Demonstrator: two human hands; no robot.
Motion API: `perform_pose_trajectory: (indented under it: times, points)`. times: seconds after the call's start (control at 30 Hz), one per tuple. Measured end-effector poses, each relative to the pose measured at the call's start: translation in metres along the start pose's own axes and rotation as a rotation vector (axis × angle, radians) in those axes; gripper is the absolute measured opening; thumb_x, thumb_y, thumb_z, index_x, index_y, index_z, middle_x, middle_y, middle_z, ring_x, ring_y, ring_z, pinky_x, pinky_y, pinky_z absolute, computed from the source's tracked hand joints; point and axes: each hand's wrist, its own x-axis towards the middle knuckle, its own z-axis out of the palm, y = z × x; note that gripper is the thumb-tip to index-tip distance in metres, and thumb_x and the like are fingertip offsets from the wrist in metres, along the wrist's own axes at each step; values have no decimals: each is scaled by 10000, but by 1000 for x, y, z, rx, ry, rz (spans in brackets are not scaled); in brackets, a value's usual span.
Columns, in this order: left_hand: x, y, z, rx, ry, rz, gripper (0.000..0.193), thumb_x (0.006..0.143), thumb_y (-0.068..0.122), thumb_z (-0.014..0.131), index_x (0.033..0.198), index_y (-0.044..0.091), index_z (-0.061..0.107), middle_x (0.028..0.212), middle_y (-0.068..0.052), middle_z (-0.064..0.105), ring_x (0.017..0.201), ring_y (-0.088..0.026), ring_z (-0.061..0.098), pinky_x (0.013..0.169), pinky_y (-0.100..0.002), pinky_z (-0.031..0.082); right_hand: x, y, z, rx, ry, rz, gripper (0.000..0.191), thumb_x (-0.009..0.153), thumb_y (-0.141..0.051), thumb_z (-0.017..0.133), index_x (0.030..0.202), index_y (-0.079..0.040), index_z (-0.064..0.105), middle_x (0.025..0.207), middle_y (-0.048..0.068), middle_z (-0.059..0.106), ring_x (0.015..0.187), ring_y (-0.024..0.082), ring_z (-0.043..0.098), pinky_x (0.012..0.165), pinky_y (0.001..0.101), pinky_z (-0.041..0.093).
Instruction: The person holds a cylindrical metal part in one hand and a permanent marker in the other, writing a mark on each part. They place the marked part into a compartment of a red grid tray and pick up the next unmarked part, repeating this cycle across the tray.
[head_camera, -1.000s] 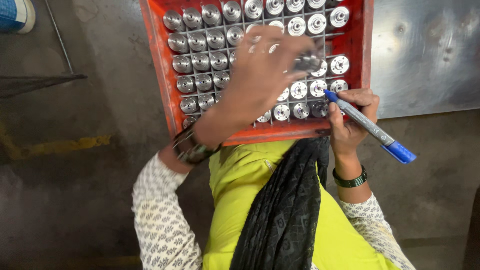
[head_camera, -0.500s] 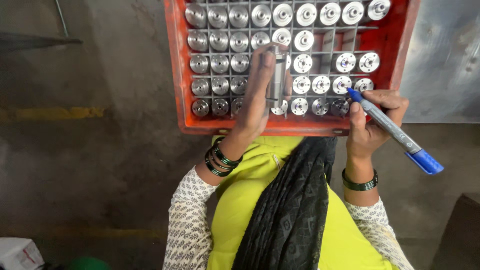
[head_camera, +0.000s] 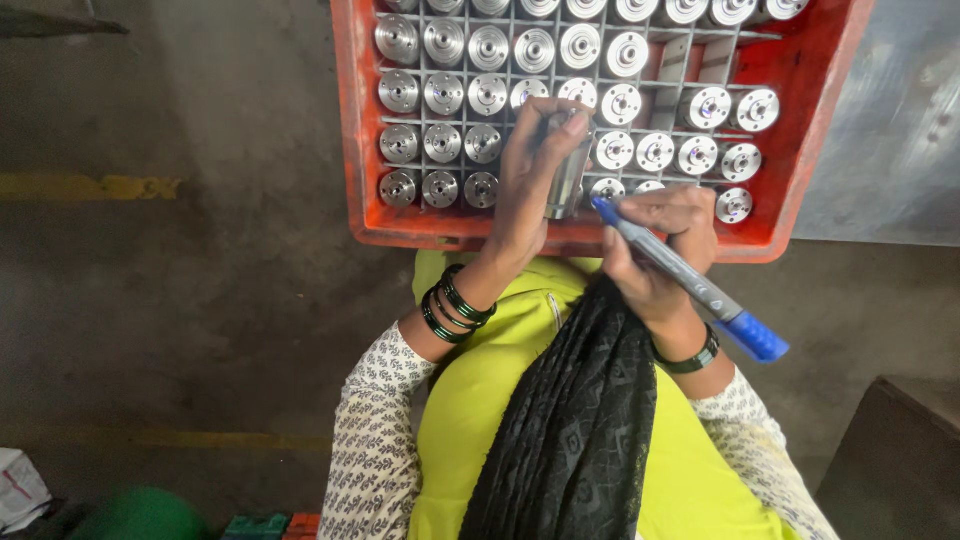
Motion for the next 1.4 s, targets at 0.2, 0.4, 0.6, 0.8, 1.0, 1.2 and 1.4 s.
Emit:
perform_pose_trajectory:
  times: [0.2,0.4,0.6,0.8,1.0,1.2,1.4]
  points:
    - [-4,5,1,98,-21,39,292,977,270,702,1152,47,632,967,-12,611,844,-58,565,726,-209,470,18,-10,4,-160,-57,-64,350,862,-27,822,1114,-41,580,958,97,665,843,288,551,857,427,396]
    - [2,0,0,37,55,-26,314,988,345,661,1119,63,615,897,-16,624,743,-89,578,602,-233,458,16,-11,7,-86,-52,-117,341,805,-31,811,1054,-56,580,920,76,676,778,260,512,801,423,393]
    - [2,-4,-5,-36,-29,8,297,1021,335,655,1133,67,590,1053,-30,598,910,-100,635,825,-279,573,16,-9,6,-143,-40,-95,281,833,-48,781,1025,-51,576,918,78,660,828,266,528,826,418,395]
    - [1,-5,-5,-40,26,-21,355,1061,413,536,1146,69,558,1026,-61,627,922,-143,682,785,-292,570,18,-6,4,-96,-13,-69,277,856,-43,797,1015,-74,572,902,54,651,814,229,531,830,403,402]
    - [2,-3,-5,-71,13,5,393,1106,419,491,1175,40,569,981,-119,676,915,-186,699,830,-308,584,15,-3,9,-113,-64,-122,255,872,-111,767,1013,-49,564,917,59,671,802,248,513,816,403,396]
    - [2,-4,-12,-131,31,-189,372,1071,409,491,1215,68,532,981,-108,685,885,-187,692,669,-284,522,-6,7,-4,73,35,64,274,844,-117,761,1038,-42,583,981,128,643,894,238,579,761,339,472]
    - [8,-4,-3,-206,-140,-102,409,1028,346,606,1246,6,537,1061,-176,653,1000,-256,696,860,-365,621,14,40,-39,25,239,141,270,1028,-80,777,1134,15,548,1094,133,624,935,221,599,847,330,507]
